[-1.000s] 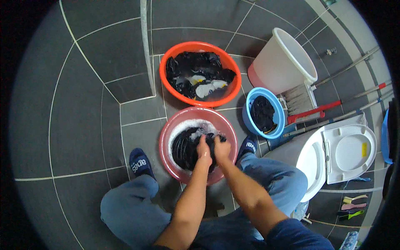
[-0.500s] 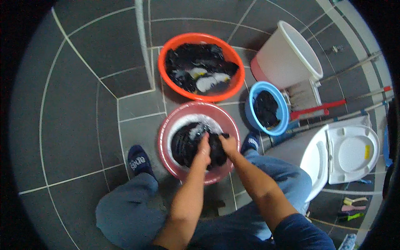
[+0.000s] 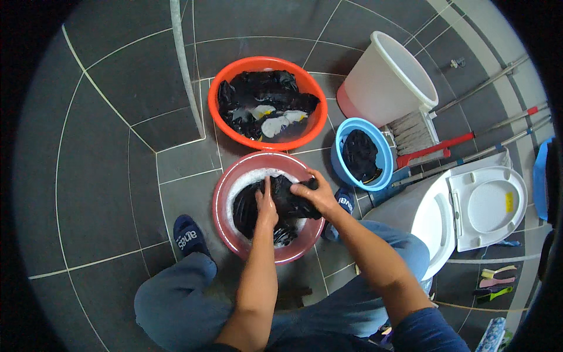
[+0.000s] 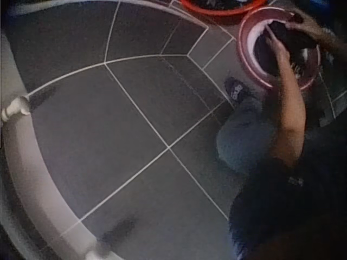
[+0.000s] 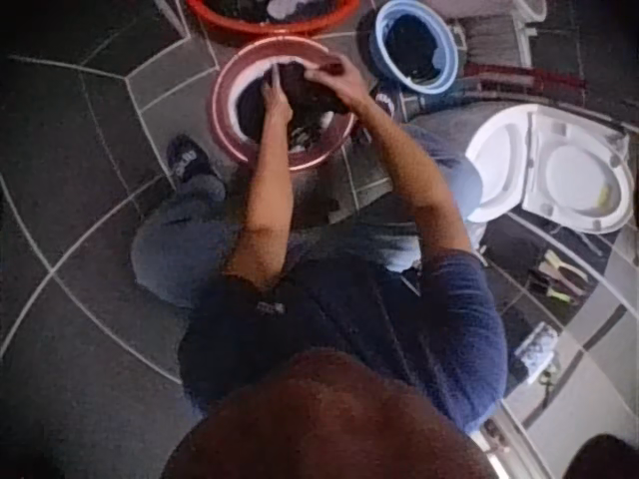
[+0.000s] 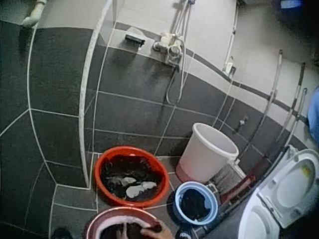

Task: The person sits on the floor and hand-washes dark garments in a pink basin filled with soapy water. They repeatedly scrub, wring, and rinse the clothes, then transfer them to an orange basin.

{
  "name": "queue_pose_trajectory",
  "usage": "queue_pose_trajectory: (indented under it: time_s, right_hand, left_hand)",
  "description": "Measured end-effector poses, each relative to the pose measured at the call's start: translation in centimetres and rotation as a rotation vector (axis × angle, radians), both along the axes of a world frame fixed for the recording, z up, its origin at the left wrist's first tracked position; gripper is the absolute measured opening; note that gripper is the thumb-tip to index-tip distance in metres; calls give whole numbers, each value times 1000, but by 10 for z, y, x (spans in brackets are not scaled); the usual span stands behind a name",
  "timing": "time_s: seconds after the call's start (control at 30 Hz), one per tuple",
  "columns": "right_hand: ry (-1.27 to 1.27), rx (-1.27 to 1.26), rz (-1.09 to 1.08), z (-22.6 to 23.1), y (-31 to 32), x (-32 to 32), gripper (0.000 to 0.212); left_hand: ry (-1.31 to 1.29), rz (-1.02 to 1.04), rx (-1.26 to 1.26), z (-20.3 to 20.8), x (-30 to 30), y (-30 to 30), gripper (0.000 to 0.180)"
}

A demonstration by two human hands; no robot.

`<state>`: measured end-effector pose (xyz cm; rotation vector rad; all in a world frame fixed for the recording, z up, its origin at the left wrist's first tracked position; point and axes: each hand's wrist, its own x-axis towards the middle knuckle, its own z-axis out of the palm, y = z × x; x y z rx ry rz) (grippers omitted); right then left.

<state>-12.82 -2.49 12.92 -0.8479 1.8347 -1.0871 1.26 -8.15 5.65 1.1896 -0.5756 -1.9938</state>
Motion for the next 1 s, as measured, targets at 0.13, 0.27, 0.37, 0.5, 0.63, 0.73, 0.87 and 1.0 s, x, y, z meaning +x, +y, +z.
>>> queue_pose_trajectory:
  time_s: [0.13, 0.27, 0.37, 0.5, 0.63, 0.73, 0.87, 1.0]
  right_hand:
    - [147, -268, 379, 21, -8, 33, 122]
    - [-146, 2, 341, 32, -20, -2, 58]
    - [-159, -56, 58, 43, -30, -13, 42]
    - [-71, -82, -94, 41, -14, 16, 30]
    - [31, -56, -75, 5, 27, 93, 31]
    - [461, 135, -159, -43, 22, 104, 42]
    - [425, 256, -528, -76, 36, -19, 47]
    - [281, 176, -293, -96, 9, 88, 60]
  left_hand:
    - [-167, -326, -431, 58, 0, -32, 70]
    - [381, -37, -315, 58, -7, -30, 72]
    - [-194, 405, -267, 19, -23, 7, 49]
    - [387, 251, 621, 3, -22, 50, 71]
    - [1097, 42, 240, -98, 0, 50, 56]
    - [1072, 148, 215, -126, -9, 43, 44]
    - [140, 64, 363, -61, -86, 82, 59]
    - [604, 221, 375, -289, -8, 67, 57]
